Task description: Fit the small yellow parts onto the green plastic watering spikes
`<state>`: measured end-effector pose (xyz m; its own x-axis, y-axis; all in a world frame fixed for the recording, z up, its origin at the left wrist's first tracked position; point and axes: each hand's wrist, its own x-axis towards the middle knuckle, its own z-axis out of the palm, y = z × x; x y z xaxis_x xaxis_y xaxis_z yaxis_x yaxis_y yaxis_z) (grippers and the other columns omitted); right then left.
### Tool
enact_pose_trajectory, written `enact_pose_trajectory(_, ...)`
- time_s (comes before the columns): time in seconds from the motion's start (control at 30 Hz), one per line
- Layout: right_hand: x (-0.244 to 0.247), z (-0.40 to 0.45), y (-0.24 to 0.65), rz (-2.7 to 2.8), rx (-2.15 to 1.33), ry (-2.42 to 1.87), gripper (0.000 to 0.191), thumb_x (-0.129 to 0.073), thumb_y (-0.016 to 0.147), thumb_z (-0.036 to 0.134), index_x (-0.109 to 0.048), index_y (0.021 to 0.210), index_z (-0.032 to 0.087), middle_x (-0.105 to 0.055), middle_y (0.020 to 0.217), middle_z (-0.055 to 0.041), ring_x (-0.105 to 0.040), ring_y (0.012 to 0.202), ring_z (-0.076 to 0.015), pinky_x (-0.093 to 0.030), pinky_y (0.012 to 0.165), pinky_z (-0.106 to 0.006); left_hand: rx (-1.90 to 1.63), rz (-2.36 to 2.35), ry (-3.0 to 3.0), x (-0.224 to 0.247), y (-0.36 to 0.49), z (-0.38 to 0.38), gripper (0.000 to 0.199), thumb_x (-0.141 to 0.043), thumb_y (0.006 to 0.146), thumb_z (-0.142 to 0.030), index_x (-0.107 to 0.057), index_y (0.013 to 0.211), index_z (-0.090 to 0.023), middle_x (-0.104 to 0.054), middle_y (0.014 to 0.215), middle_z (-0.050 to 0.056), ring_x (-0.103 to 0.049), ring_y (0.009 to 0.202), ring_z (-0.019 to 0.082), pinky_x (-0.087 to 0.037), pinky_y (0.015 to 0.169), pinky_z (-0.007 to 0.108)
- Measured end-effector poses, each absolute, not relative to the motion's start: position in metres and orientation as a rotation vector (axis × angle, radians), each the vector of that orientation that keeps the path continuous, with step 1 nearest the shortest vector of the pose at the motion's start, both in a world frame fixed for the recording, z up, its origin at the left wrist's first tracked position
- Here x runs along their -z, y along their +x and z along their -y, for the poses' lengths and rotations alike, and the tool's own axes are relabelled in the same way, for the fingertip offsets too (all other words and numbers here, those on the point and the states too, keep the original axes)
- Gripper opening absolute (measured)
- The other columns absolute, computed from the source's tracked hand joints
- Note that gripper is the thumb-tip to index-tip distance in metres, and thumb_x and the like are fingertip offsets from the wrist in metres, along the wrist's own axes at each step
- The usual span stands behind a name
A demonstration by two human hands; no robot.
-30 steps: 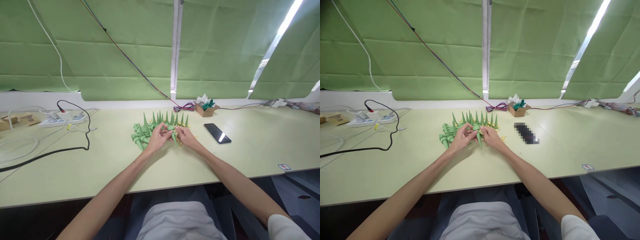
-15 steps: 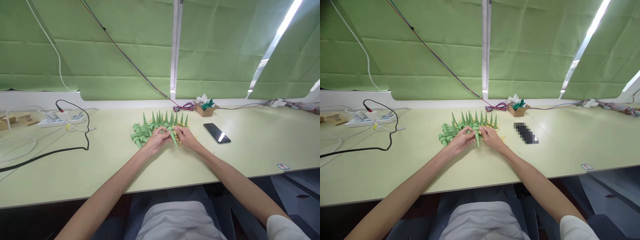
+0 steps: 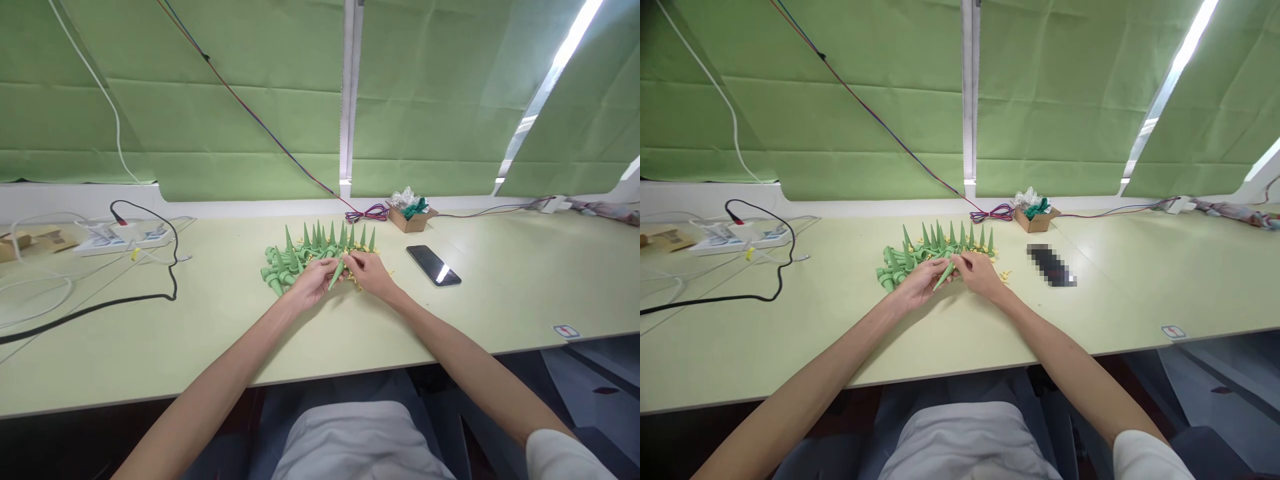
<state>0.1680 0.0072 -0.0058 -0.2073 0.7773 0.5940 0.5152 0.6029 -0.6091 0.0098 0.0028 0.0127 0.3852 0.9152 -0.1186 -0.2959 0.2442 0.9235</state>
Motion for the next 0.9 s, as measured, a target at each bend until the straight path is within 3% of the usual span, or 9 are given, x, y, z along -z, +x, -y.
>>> enact_pose_trajectory(0.2, 0.0052, -0.0071, 0.1679, 1.856, -0.325, -1.045, 0.047, -0.046, 0.091, 0.047, -0.029, 0.057, 0.02, -0.033, 0.052, 0.0043, -0.029, 0.052, -0.0092, -0.025, 0.052, -0.025, -0.943, -0.768, 1.015, -0.0117, 0.0079, -0.0012, 0.011, -0.061, 0.089, -0.014, -0.068, 0.096, -0.009, -0.066, 0.074, 0.006, -0.055, 0.055, 0.009, -0.041, 0.049, 0.02)
enact_pose_trajectory(0.5, 0.0045, -0.0058, 0.1677, 1.828, -0.336, -1.025, 0.051, -0.049, 0.09, 0.054, -0.029, 0.056, 0.02, -0.031, 0.051, 0.0045, -0.028, 0.051, -0.0087, -0.025, 0.05, -0.025, -0.909, -0.72, 1.09, -0.0154, 0.0069, 0.004, 0.016, -0.068, 0.084, -0.023, -0.073, 0.093, -0.011, -0.065, 0.087, 0.007, -0.05, 0.058, 0.007, -0.036, 0.047, 0.02)
enact_pose_trajectory(0.73, 0.0034, -0.004, 0.1691, 1.842, -0.341, -0.999, 0.047, -0.05, 0.09, 0.05, -0.034, 0.057, 0.02, -0.032, 0.051, 0.0046, -0.028, 0.051, -0.0086, -0.026, 0.05, -0.024, -0.913, -0.715, 1.116, -0.0173, 0.007, 0.0059, 0.013, -0.074, 0.079, -0.024, -0.073, 0.084, -0.011, -0.062, 0.084, 0.004, -0.048, 0.056, 0.006, -0.033, 0.045, 0.02)
enact_pose_trajectory(0.9, 0.0027, -0.0021, 0.1704, 1.85, -0.384, -0.965, 0.047, -0.044, 0.093, 0.05, -0.034, 0.058, 0.02, -0.034, 0.052, 0.0038, -0.032, 0.05, -0.0089, -0.028, 0.05, -0.024, -0.925, -0.705, 1.113, -0.0187, 0.0068, 0.0067, 0.019, -0.073, 0.081, -0.023, -0.074, 0.097, -0.012, -0.064, 0.088, 0.006, -0.047, 0.055, 0.006, -0.032, 0.045, 0.021)
